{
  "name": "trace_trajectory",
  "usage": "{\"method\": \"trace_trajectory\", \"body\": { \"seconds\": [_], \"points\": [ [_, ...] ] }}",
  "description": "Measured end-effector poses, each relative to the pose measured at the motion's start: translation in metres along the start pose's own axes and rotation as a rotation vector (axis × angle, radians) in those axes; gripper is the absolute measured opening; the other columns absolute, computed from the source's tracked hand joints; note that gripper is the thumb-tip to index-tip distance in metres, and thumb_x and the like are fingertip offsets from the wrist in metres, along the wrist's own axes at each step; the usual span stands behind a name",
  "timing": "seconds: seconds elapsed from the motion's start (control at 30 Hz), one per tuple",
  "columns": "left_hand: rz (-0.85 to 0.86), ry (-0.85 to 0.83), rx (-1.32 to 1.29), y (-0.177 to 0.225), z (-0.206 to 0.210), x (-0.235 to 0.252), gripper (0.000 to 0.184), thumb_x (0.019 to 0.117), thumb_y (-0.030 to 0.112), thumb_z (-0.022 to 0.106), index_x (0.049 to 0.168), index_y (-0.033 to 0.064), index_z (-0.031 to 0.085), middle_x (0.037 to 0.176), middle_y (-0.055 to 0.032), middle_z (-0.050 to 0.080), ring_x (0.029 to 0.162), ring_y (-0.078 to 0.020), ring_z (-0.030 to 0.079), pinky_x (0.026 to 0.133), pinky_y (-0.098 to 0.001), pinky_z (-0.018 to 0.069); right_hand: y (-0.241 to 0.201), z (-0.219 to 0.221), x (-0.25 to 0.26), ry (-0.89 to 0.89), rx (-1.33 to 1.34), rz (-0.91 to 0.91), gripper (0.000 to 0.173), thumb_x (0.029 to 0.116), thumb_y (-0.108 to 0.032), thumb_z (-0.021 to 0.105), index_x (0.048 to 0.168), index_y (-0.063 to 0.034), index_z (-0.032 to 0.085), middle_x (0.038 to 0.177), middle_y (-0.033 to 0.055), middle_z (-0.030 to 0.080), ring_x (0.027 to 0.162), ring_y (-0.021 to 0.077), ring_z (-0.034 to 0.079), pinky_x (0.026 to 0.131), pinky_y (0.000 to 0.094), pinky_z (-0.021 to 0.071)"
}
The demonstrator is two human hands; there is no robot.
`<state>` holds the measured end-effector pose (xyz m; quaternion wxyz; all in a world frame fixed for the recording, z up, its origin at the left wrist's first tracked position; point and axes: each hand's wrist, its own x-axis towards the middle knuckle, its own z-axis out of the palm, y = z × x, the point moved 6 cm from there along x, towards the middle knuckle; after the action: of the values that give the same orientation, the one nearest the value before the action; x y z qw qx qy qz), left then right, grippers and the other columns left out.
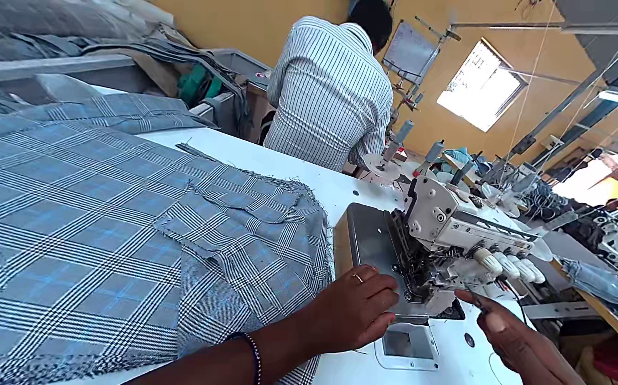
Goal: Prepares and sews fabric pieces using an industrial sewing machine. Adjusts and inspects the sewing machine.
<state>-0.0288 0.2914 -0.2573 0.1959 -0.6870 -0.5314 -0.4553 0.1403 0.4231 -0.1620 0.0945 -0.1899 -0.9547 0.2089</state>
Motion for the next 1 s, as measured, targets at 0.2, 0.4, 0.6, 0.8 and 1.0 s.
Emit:
{"method": "trace_trajectory", "body": {
  "seconds": [0.2, 0.4, 0.6, 0.8, 1.0],
  "points": [
    [0.014, 0.011, -0.002, 0.000, -0.001, 0.000, 0.030, 0.1077, 0.024, 0.044, 0.112, 0.0052, 0.067, 0.122, -0.0114, 0.069, 0.117, -0.0238, 0.066, 0.108, -0.0376, 0.0469, -0.035, 0.007, 0.027, 0.279, -0.738, -0.321, 0.043, 0.1045, -0.037, 0.045, 0.113, -0.0051, 0.073, 0.082, 0.0132, 0.066, 0.062, 0.0315, 0.067, 0.048, 0.0467, 0.0532],
    [0.010, -0.022, -0.034, 0.000, -0.002, 0.001, 0.029, 0.1064, 0.023, 0.047, 0.112, 0.0029, 0.067, 0.122, -0.0136, 0.069, 0.117, -0.0271, 0.065, 0.108, -0.0403, 0.0474, -0.056, 0.025, 0.042, 0.282, -1.027, -0.369, 0.026, 0.0945, -0.024, 0.068, 0.093, 0.0023, 0.071, 0.074, 0.0173, 0.062, 0.056, 0.0339, 0.066, 0.044, 0.0435, 0.0517],
    [0.014, -0.016, -0.035, 0.001, -0.002, 0.001, 0.029, 0.1057, 0.022, 0.048, 0.113, 0.0023, 0.068, 0.121, -0.0141, 0.069, 0.116, -0.0278, 0.066, 0.107, -0.0402, 0.0474, -0.074, 0.030, 0.050, 0.241, -1.153, -0.363, 0.023, 0.0873, -0.017, 0.079, 0.084, 0.0026, 0.067, 0.071, 0.0173, 0.060, 0.054, 0.0328, 0.066, 0.042, 0.0416, 0.0500],
    [0.002, -0.023, -0.051, 0.001, -0.002, 0.002, 0.028, 0.1051, 0.020, 0.049, 0.113, 0.0011, 0.068, 0.121, -0.0144, 0.070, 0.116, -0.0289, 0.066, 0.107, -0.0405, 0.0471, -0.079, 0.034, 0.057, 0.141, -1.225, -0.345, 0.022, 0.0861, -0.015, 0.080, 0.084, 0.0036, 0.069, 0.072, 0.0183, 0.062, 0.056, 0.0331, 0.067, 0.043, 0.0418, 0.0500],
    [0.033, 0.020, -0.069, 0.001, -0.002, 0.001, 0.029, 0.1055, 0.019, 0.048, 0.110, -0.0002, 0.069, 0.117, -0.0154, 0.070, 0.111, -0.0286, 0.067, 0.103, -0.0400, 0.0495, -0.084, 0.040, 0.063, 0.045, -1.339, -0.273, 0.023, 0.0906, -0.019, 0.077, 0.086, 0.0027, 0.069, 0.074, 0.0170, 0.063, 0.059, 0.0319, 0.067, 0.045, 0.0397, 0.0497]
  ]
}}
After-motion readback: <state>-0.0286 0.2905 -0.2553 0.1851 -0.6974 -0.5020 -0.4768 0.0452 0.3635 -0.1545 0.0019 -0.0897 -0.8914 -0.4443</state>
